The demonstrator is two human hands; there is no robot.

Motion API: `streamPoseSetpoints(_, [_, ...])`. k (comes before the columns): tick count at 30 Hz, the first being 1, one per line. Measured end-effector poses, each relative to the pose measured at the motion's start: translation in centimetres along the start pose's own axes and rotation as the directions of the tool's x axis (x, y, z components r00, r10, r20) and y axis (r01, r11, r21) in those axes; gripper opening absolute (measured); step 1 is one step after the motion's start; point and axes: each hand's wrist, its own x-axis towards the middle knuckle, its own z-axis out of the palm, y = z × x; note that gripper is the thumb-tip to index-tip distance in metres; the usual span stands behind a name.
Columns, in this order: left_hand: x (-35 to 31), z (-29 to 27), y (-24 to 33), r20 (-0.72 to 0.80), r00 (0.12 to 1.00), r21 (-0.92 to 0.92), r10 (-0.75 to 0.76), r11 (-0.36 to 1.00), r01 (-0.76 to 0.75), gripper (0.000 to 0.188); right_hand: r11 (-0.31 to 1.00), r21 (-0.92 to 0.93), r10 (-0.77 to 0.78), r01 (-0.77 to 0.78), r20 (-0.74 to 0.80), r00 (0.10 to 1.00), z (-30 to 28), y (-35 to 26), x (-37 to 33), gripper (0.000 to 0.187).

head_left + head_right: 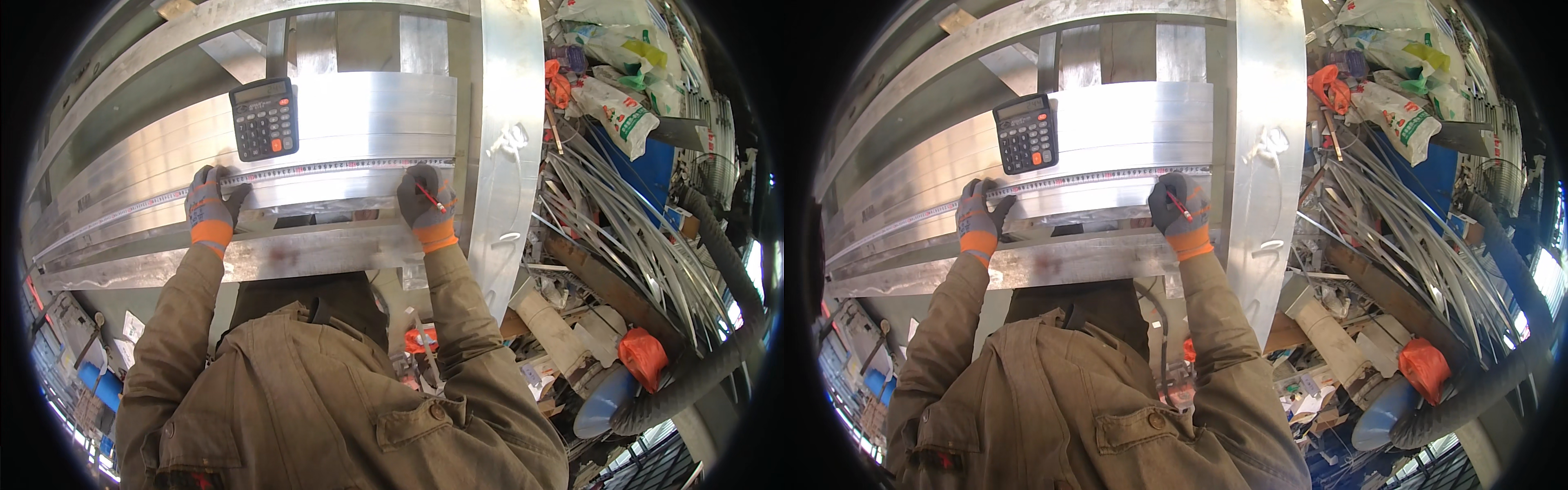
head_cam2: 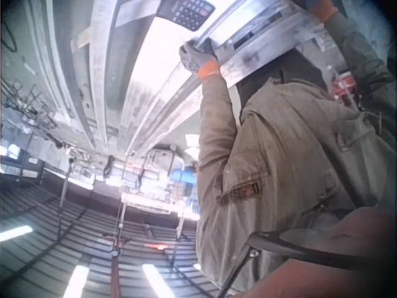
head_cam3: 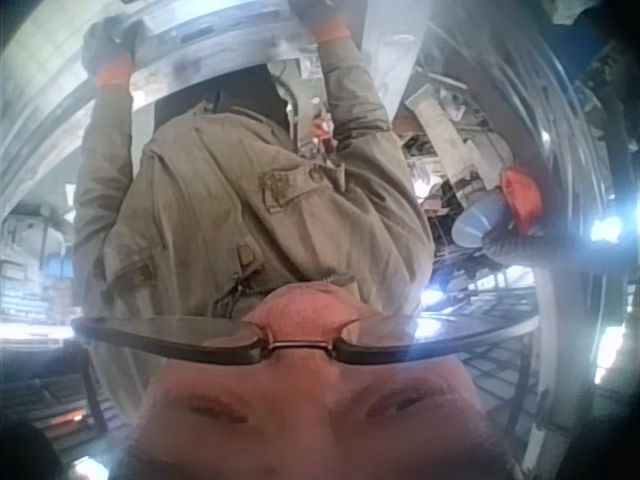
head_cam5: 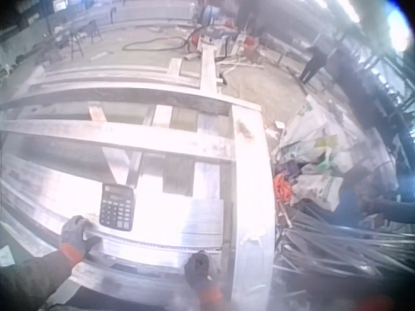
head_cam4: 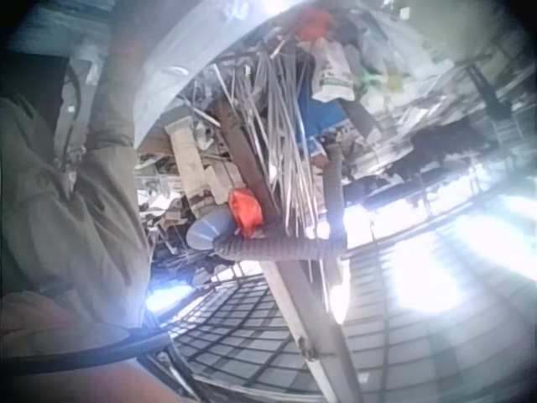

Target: The person uses a calculator to compute measurements, then places a metal ruler on a long aluminum beam and marks multiple points along its length with a red pen. The person repeatedly repositions the ruler and marks new points.

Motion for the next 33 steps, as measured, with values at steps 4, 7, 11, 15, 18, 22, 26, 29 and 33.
streamPoseSetpoints(4, [0.2,0.6,-0.5,-0.038,0.998,0.017,0.05,0.999,-0.049,0.052,0.985,-0.139,0.115,-0.105,0.068,0.991,-0.1,0.1,-0.2,0.006])
streamPoseSetpoints(7, [0.2,0.8,-0.6,-0.028,0.999,-0.009,0.028,1.0,-0.028,0.053,0.992,-0.124,0.034,-0.027,0.06,0.998,-0.1,-0.2,-0.2,0.006])
streamPoseSetpoints(11, [0.0,0.7,-0.4,-0.039,0.999,-0.012,0.0,1.0,-0.001,0.053,0.998,-0.041,-0.036,0.04,0.083,0.996,0.6,-0.5,0.0,0.006])
streamPoseSetpoints(15, [0.0,0.7,-0.4,-0.037,0.999,-0.019,0.02,1.0,-0.021,0.053,0.995,-0.101,0.029,-0.023,0.058,0.998,1.1,-0.2,-0.3,0.006])
streamPoseSetpoints(18, [0.1,0.7,-0.4,-0.052,0.998,-0.02,0.021,1.0,-0.022,0.053,0.988,-0.15,0.048,-0.039,0.057,0.997,1.0,0.1,-0.3,0.004])
streamPoseSetpoints(22, [0.1,0.7,-0.3,-0.054,0.998,-0.018,0.019,1.0,-0.02,0.052,0.986,-0.164,0.045,-0.033,0.071,0.996,0.8,0.3,-0.1,0.003])
streamPoseSetpoints(26, [0.1,0.7,-0.1,-0.05,0.999,-0.005,0.015,1.0,-0.016,0.052,0.976,-0.218,0.06,-0.03,0.133,0.989,0.5,0.2,0.1,0.003])
streamPoseSetpoints(29, [0.2,0.8,-0.1,-0.048,0.999,0.007,0.02,1.0,-0.02,0.051,0.978,-0.206,0.034,-0.008,0.127,0.991,0.5,0.3,0.1,0.003])
streamPoseSetpoints(33, [0.3,1.0,-0.3,-0.045,0.999,-0.007,0.001,1.0,-0.001,0.05,0.985,-0.175,0.02,-0.001,0.111,0.994,0.7,0.5,0.0,0.002])
